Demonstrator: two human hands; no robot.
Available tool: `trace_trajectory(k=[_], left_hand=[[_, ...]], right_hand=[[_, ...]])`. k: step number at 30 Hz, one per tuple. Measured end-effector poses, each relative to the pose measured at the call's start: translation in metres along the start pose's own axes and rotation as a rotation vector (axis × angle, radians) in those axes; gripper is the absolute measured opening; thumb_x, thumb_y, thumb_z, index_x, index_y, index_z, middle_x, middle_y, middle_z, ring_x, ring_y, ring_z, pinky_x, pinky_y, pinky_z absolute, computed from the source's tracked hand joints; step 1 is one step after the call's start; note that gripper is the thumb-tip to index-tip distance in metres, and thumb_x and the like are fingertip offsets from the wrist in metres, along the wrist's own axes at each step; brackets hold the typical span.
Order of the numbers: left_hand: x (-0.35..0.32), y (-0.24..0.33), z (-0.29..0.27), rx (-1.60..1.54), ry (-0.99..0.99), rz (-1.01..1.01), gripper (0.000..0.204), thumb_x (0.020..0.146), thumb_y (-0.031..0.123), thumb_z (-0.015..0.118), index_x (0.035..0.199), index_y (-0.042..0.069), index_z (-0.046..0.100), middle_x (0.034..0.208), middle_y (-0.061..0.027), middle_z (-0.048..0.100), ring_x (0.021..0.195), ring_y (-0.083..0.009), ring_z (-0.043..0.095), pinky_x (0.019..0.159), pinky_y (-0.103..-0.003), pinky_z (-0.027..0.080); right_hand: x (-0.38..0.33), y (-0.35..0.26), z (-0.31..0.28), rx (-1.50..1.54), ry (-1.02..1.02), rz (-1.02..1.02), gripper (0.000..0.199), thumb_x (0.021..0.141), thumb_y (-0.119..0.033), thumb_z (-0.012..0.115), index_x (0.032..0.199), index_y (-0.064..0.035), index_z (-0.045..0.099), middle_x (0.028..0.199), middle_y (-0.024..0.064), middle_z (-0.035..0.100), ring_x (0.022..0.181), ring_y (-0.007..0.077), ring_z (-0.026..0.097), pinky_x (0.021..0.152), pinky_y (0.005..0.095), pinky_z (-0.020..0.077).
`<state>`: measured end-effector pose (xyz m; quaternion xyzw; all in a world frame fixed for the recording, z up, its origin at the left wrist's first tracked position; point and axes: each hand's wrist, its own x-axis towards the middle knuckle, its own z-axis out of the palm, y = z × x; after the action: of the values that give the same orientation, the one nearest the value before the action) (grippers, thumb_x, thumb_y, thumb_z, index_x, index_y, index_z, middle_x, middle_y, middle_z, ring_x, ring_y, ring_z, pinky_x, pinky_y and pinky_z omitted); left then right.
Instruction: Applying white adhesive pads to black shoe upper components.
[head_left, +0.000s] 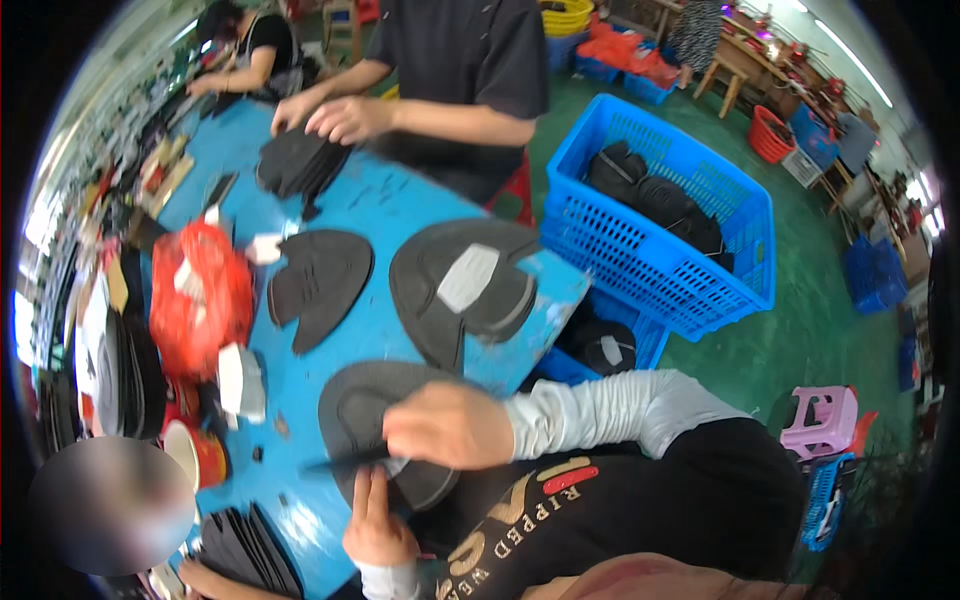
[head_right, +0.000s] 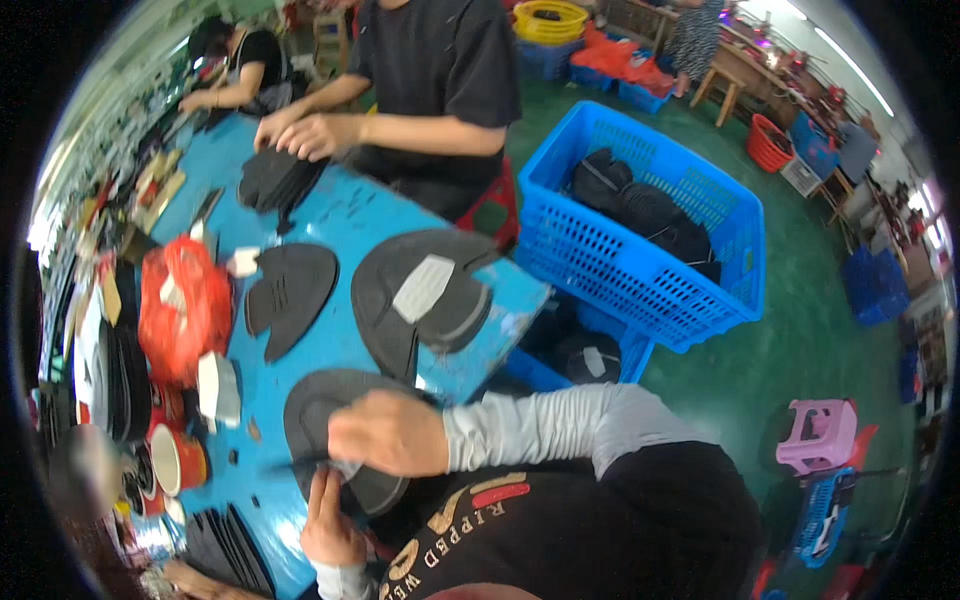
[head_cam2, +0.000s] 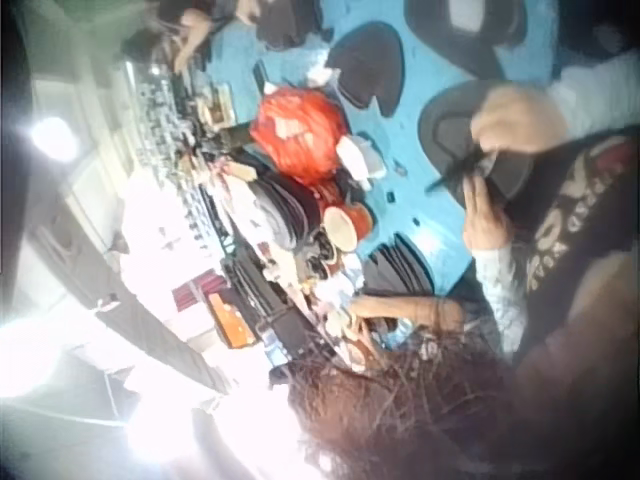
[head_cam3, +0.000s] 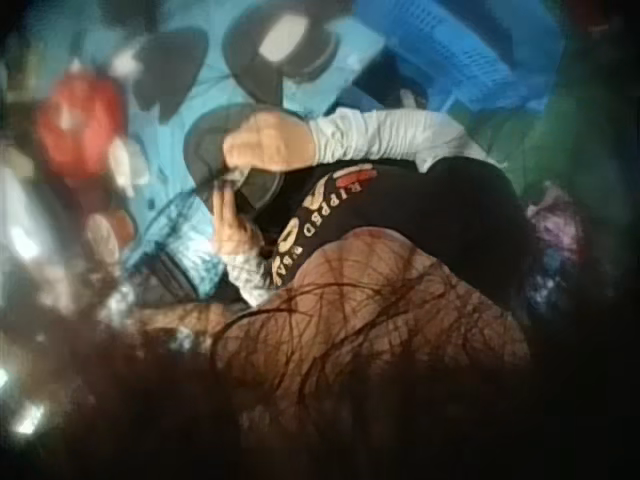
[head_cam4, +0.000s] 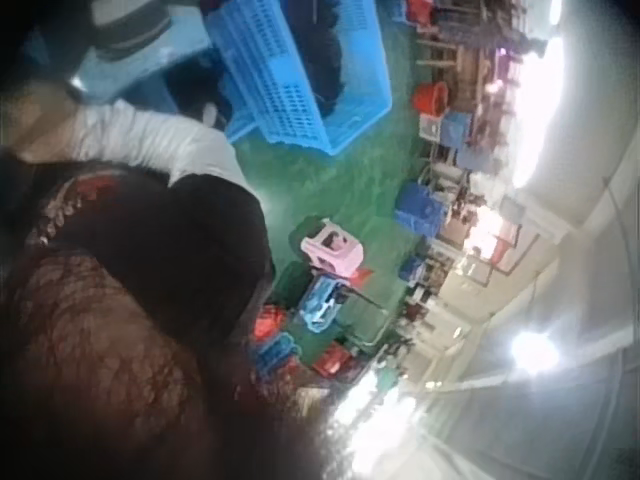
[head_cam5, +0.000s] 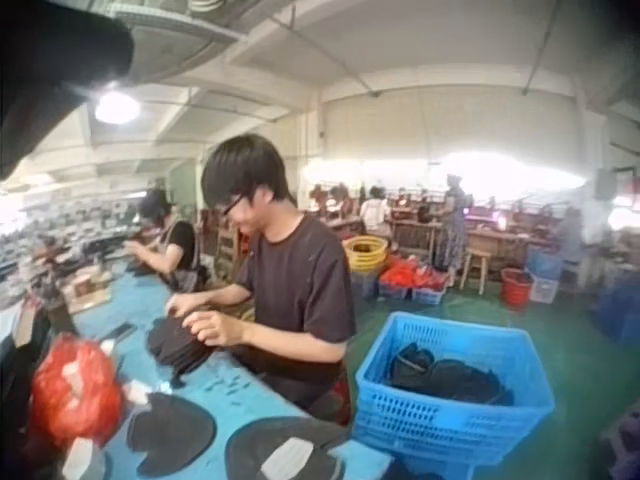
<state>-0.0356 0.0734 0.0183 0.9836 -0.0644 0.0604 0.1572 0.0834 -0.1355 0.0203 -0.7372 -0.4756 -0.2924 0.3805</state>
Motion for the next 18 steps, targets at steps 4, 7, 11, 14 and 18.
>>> trace_trajectory(k=[4, 7, 11, 14, 18], left_hand=[[-0.014, -0.051, 0.002, -0.286, 0.278, 0.380, 0.051, 0.090, 0.005, 0.046, 0.141, 0.001, 0.041, 0.086, -0.0184, 0.059, 0.075, -0.0283, 0.060, 0.071, -0.034, 0.050], [-0.021, -0.073, 0.000, -0.759, 0.008, -0.066, 0.062, 0.093, 0.003, 0.044, 0.150, 0.007, 0.022, 0.071, -0.0086, 0.051, 0.045, -0.0173, 0.042, 0.045, -0.026, 0.037], [-0.023, -0.037, 0.010, -0.698, 0.364, -0.254, 0.048, 0.076, -0.008, 0.048, 0.123, -0.002, 0.058, 0.119, -0.0146, 0.063, 0.081, -0.0196, 0.063, 0.069, -0.029, 0.048], [-0.017, -0.008, 0.006, -0.699, 0.368, -0.323, 0.041, 0.082, -0.008, 0.047, 0.121, -0.004, 0.058, 0.121, -0.0143, 0.057, 0.095, -0.0185, 0.055, 0.079, -0.027, 0.044], [-0.003, 0.013, 0.001, -0.845, 0.391, -0.304, 0.042, 0.082, -0.016, 0.047, 0.119, -0.002, 0.059, 0.124, -0.0137, 0.056, 0.100, -0.0154, 0.056, 0.082, -0.025, 0.045]], right_hand=[[0.014, 0.009, -0.033, 0.505, 0.081, 0.416, 0.019, 0.088, -0.015, 0.065, 0.102, -0.0056, 0.058, 0.085, 0.0074, 0.058, 0.082, 0.0239, 0.063, 0.073, 0.0302, 0.0496], [0.017, 0.084, -0.064, 0.478, 0.226, 0.641, 0.020, 0.088, -0.010, 0.064, 0.106, -0.0034, 0.059, 0.097, 0.0031, 0.061, 0.089, 0.0121, 0.058, 0.079, 0.0289, 0.0480], [-0.020, 0.162, -0.083, -0.169, 0.023, 0.769, 0.024, 0.084, -0.018, 0.065, 0.106, -0.0068, 0.062, 0.094, 0.0152, 0.069, 0.088, 0.0302, 0.068, 0.078, 0.0407, 0.0524], [-0.045, 0.175, -0.084, -0.234, -0.087, 0.663, 0.023, 0.082, -0.019, 0.065, 0.102, -0.0065, 0.064, 0.097, 0.0156, 0.066, 0.090, 0.0354, 0.065, 0.079, 0.0430, 0.0519], [-0.048, 0.180, -0.095, 0.436, 0.156, 0.924, 0.027, 0.086, -0.009, 0.066, 0.111, 0.0009, 0.060, 0.103, 0.0087, 0.068, 0.092, 0.0141, 0.063, 0.081, 0.0284, 0.0502]])
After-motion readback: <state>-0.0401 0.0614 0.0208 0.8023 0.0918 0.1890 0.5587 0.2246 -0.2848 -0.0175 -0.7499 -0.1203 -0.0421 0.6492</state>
